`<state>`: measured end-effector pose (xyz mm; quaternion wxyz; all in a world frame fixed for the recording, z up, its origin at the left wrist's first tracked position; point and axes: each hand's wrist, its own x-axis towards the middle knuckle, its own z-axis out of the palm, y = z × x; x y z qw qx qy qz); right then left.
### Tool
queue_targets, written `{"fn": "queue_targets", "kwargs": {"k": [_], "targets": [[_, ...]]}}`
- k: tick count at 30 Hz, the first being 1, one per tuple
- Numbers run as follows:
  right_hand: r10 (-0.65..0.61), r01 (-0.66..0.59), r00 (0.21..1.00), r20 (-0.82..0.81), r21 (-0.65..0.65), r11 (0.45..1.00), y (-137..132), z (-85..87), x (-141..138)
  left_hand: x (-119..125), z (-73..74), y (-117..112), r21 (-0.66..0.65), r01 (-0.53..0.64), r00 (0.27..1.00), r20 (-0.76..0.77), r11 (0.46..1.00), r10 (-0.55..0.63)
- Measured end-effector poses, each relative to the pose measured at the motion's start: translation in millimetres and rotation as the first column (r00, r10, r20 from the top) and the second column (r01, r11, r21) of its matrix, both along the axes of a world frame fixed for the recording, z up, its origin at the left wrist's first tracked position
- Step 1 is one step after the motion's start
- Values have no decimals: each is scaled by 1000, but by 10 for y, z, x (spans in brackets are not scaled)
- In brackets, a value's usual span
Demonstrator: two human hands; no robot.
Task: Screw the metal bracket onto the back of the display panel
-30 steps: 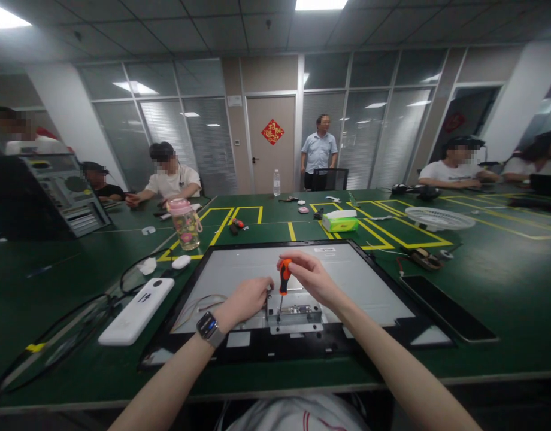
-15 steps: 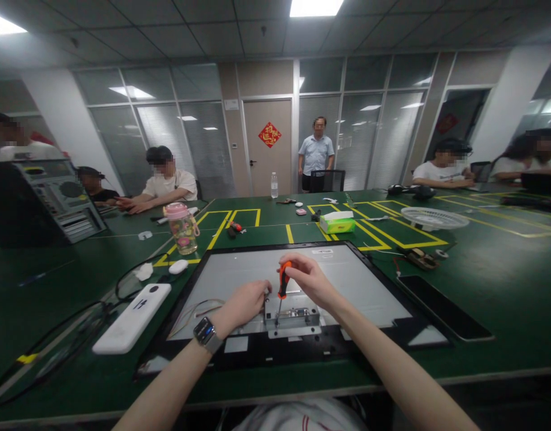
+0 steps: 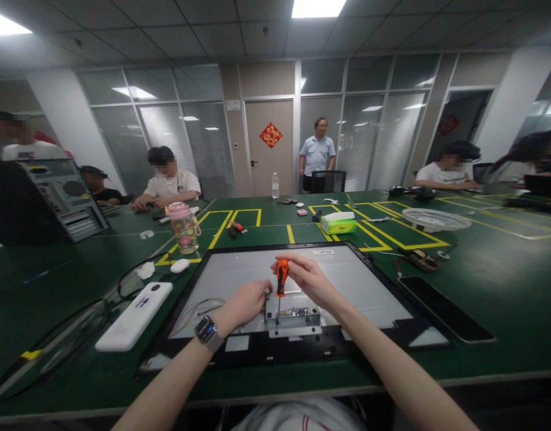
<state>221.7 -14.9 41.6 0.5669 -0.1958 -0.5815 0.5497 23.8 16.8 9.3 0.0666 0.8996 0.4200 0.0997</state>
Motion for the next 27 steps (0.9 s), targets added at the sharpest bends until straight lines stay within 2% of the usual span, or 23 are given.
{"fn": "queue_targets", "kwargs": {"k": [6, 11, 16, 22, 27], "targets": [[-54, 55, 998, 10, -17, 998, 34, -38, 6, 5, 7, -8, -12, 3, 1000, 14, 1000, -3], [-15, 15, 1000, 0, -17, 1000, 12, -11, 18, -1, -11, -2, -10, 10, 1000, 26, 1000, -9], [108, -110, 993, -54, -24, 994, -49, 44, -6, -7, -12, 7, -17, 20, 999, 36, 1000, -20], [51, -51, 999, -12, 10, 999, -25, 28, 13, -18, -6, -11, -1, 13, 999, 30, 1000, -13], [109, -110, 993, -46, -19, 994, -29, 44, 20, -16, -11, -15, 7, 1, 1000, 17, 1000, -1]]}}
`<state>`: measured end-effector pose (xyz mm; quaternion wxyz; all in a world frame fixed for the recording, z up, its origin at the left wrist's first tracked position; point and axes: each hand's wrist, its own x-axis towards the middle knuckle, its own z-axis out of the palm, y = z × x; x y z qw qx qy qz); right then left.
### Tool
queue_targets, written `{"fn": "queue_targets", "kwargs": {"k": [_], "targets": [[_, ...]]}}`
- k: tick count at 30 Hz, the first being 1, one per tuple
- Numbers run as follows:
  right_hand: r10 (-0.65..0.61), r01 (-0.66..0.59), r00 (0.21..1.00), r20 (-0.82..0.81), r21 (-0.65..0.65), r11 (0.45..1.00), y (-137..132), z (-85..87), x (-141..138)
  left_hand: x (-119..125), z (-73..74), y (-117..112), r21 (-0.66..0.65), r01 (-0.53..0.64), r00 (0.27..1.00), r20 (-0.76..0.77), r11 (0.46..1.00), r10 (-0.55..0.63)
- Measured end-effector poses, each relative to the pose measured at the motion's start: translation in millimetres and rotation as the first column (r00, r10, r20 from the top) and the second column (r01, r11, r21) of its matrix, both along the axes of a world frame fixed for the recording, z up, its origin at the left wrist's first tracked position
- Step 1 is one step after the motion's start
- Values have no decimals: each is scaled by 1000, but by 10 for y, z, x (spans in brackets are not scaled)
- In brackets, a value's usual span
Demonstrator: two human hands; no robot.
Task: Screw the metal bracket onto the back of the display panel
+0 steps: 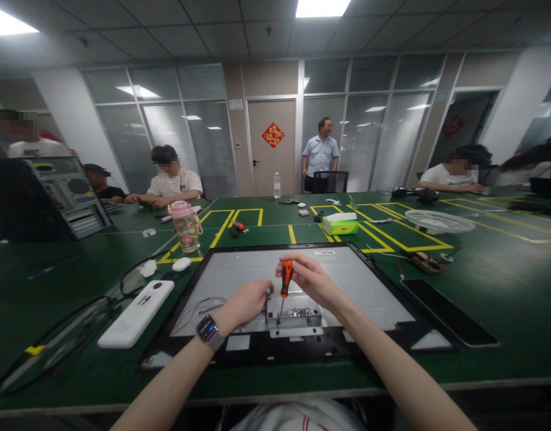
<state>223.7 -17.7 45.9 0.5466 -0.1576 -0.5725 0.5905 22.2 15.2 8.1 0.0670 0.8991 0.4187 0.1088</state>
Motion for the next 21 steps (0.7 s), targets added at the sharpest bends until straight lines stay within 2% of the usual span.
{"fn": "queue_targets", "kwargs": {"k": [6, 13, 18, 21], "targets": [[-60, 60, 998, -7, 35, 998, 19, -21, 1, 11, 3, 5, 4, 1, 1000, -6, 1000, -1], [34, -33, 999, 14, -32, 999, -24, 21, 10, 16, 40, -28, 0, -10, 1000, -2, 1000, 10], [-58, 58, 998, 20, 2, 998, -11, 1, 4, 12, 39, -20, -5, 0, 1000, -3, 1000, 0], [-46, 46, 999, 5, -32, 998, -15, 5, 3, 16, 44, -23, -10, -5, 1000, -4, 1000, 5]]}}
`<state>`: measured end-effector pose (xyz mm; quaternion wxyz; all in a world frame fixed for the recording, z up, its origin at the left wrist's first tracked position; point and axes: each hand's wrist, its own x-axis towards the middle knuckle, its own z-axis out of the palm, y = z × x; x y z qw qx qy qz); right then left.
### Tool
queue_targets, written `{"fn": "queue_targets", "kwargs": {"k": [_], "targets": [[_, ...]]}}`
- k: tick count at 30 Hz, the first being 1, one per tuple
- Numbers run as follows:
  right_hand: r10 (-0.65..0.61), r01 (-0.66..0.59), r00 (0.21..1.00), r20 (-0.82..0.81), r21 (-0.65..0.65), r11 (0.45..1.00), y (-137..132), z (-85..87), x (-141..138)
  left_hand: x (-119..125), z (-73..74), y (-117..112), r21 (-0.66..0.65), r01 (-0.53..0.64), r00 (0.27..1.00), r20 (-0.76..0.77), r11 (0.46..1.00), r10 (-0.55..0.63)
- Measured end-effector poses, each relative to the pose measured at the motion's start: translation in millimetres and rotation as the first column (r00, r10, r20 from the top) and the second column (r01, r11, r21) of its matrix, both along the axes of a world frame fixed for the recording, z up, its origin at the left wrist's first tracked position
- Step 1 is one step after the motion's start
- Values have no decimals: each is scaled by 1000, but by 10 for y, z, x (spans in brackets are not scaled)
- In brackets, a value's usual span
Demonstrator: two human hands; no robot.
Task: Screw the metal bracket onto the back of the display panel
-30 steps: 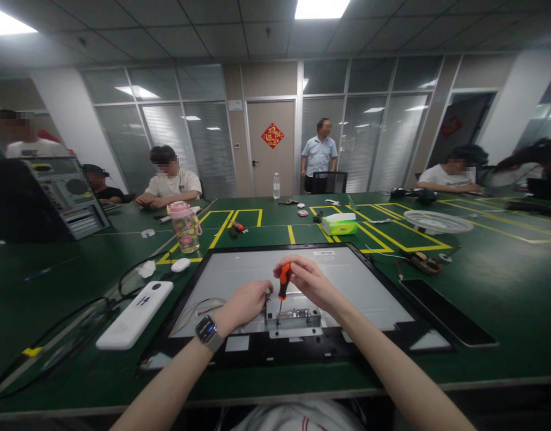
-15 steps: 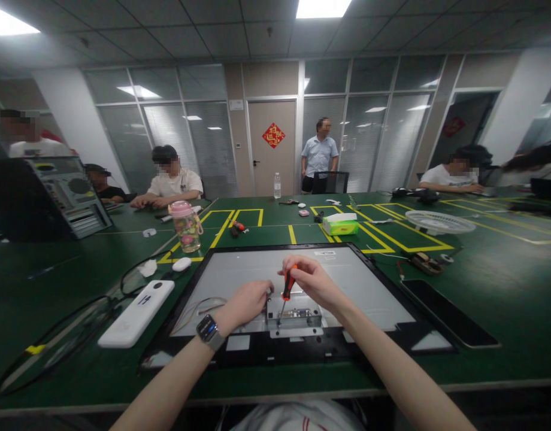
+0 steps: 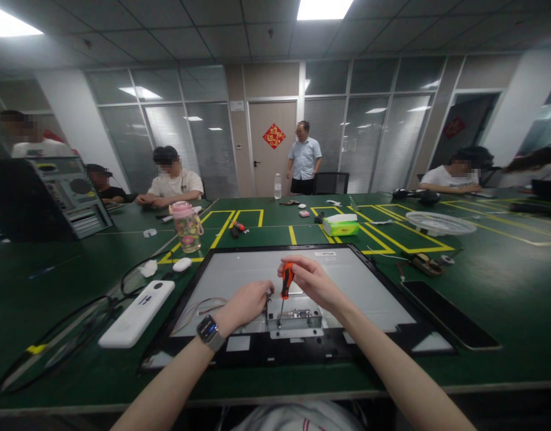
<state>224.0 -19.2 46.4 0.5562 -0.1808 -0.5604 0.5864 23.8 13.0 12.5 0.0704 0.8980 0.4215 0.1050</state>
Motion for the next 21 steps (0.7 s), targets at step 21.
{"fn": "queue_targets", "kwargs": {"k": [21], "targets": [[-50, 49, 999, 17, 59, 997, 12, -31, -13, 7, 16, -9, -16, 11, 1000, 5, 1000, -10]]}}
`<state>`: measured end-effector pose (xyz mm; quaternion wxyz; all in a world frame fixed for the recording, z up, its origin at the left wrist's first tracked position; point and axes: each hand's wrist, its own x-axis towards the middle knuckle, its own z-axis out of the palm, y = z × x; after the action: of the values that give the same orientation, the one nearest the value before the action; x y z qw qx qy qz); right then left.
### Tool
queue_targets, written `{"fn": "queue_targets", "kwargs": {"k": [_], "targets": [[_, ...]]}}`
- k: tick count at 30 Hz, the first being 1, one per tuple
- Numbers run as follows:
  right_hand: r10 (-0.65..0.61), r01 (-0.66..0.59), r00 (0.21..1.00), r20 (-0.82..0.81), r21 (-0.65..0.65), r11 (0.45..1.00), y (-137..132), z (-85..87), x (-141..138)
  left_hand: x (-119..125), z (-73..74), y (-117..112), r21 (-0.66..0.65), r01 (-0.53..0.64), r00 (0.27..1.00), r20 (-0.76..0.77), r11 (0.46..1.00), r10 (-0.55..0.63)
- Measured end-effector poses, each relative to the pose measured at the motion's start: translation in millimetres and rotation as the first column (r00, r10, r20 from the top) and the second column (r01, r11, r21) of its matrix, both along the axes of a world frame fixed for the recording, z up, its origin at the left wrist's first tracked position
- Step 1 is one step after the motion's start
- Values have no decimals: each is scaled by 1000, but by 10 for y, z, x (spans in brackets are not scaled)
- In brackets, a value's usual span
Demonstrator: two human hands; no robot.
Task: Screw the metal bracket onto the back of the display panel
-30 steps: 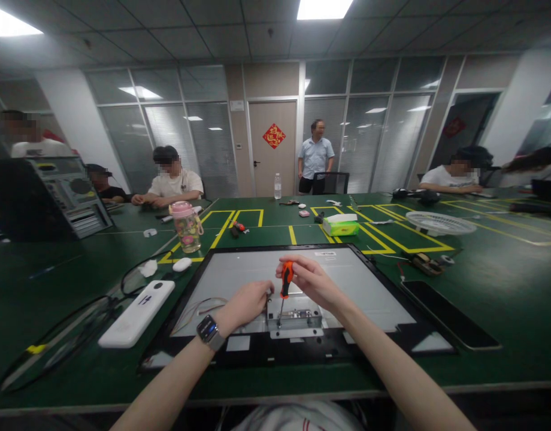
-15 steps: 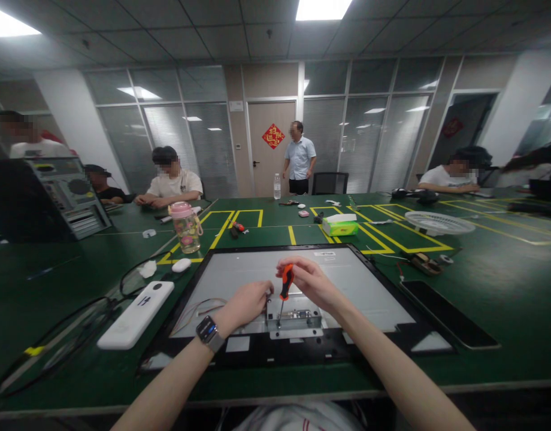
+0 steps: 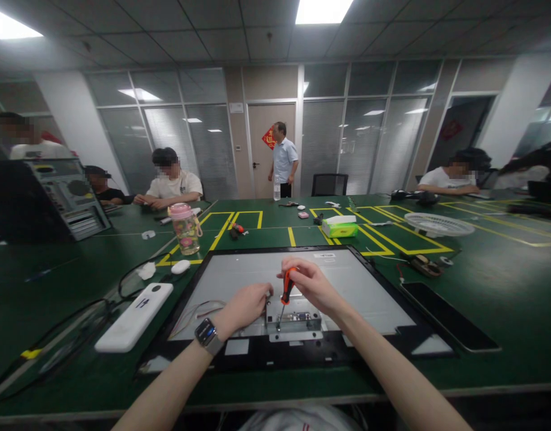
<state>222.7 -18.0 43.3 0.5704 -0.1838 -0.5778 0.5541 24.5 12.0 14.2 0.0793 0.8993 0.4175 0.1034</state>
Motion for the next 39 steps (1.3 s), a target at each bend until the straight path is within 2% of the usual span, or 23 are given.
{"fn": "queue_targets", "kwargs": {"k": [8, 12, 15, 22, 24, 30, 36, 39], "targets": [[70, -70, 997, -9, -13, 997, -38, 37, -17, -23, -31, 22, -9, 20, 999, 26, 1000, -20], [30, -30, 1000, 9, 23, 999, -34, 41, -24, -29, -33, 28, -11, 22, 999, 30, 1000, -22], [29, -29, 1000, 13, -1, 1000, -22, 28, -15, -31, -47, 39, -8, 16, 1000, 27, 1000, -16], [105, -106, 994, -31, -35, 994, -29, 60, -23, -37, -95, 79, 1, 11, 1000, 21, 1000, -11], [85, -86, 996, -20, -29, 996, -10, 44, -23, -35, -87, 73, 1, 8, 1000, 19, 1000, -8], [-90, 89, 995, 51, 35, 995, 69, -77, -4, -27, -47, 40, -7, 16, 1000, 20, 1000, -16], [-39, 33, 995, 89, 69, 997, 14, -38, -12, -20, -62, 60, -7, 8, 1000, 24, 1000, -7], [-65, 59, 995, 72, 73, 996, 21, -32, -16, -19, -53, 48, -9, 8, 1000, 24, 1000, -8]]}}
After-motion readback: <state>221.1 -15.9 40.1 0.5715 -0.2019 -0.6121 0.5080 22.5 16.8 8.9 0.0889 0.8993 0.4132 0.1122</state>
